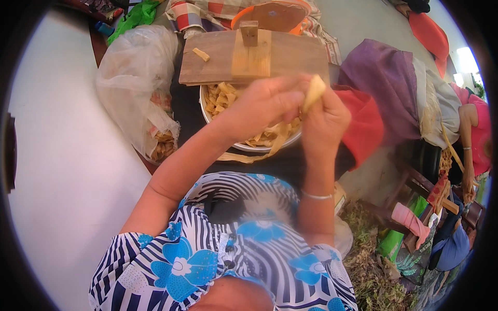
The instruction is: The person shapes small pieces of dough into knots by hand, picking up long strips from a bag and placing the finished knots into a metal bowl.
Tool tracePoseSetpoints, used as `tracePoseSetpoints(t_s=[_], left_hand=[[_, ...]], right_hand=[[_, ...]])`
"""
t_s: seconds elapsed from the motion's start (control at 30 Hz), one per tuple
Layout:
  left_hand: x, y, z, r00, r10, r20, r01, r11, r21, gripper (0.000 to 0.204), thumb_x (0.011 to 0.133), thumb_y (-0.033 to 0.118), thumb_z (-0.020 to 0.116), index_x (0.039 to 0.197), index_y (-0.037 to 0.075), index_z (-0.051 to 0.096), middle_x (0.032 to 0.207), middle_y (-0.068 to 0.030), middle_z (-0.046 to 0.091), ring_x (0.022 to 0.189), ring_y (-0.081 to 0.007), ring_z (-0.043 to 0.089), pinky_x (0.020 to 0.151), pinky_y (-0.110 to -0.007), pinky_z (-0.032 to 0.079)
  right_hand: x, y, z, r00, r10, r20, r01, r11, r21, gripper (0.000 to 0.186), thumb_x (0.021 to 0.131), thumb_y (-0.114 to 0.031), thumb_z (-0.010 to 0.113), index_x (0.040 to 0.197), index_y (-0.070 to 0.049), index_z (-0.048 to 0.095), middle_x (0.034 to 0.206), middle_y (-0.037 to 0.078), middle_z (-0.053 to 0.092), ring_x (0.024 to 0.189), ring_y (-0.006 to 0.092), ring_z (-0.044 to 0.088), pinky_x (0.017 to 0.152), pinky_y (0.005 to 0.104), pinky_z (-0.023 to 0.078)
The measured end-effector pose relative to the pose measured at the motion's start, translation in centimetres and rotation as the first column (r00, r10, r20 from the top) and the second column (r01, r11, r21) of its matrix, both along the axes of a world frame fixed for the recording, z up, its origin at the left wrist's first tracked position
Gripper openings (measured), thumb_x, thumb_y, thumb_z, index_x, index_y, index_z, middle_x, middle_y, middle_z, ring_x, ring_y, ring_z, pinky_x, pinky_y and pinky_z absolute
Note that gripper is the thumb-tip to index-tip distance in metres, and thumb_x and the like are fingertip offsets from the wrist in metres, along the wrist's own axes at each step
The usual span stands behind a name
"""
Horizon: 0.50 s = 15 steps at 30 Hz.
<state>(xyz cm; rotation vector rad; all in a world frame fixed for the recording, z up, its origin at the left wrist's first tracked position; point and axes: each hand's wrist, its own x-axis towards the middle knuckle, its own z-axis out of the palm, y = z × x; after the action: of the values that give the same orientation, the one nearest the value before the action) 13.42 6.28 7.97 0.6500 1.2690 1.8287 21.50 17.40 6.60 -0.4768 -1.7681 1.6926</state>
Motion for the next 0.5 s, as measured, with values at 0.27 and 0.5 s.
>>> tracePoseSetpoints(t_s=[0.27, 0.5], left_hand=[[-1.9, -2.6, -4.2, 0.993, -0.023, 0.113, 0.053, 0.961, -0.272, 0.011, 0.089, 0.013, 0.061, 0.091, 0.003, 0.064, 0.065, 0.0013, 0.054, 0.057, -0.0071, 0.047, 0.053, -0.023, 0.038], [-1.3, -5.0, -5.5, 0.321, -0.106, -0.941, -0.456, 0.854, -0.252, 0.009, 0.082, 0.013, 0.06, 0.088, 0.007, 0.06, 0.078, -0.0099, 0.058, 0.068, -0.027, 0.058, 0.057, -0.036, 0.045]], right_hand=[[-1.7, -0.5, -3.5, 0.995, -0.06, 0.081, -0.006, 0.77, 0.638, 0.021, 0.084, -0.008, 0.064, 0.104, -0.01, 0.07, 0.076, 0.013, 0.062, 0.065, 0.0291, 0.06, 0.058, 0.0332, 0.047], [-0.7, -1.4, -5.5, 0.912, 0.25, 0.325, -0.305, 0.944, 0.129, 0.021, 0.09, -0.021, 0.062, 0.098, -0.003, 0.069, 0.078, 0.007, 0.066, 0.067, 0.0177, 0.061, 0.061, 0.0304, 0.048]])
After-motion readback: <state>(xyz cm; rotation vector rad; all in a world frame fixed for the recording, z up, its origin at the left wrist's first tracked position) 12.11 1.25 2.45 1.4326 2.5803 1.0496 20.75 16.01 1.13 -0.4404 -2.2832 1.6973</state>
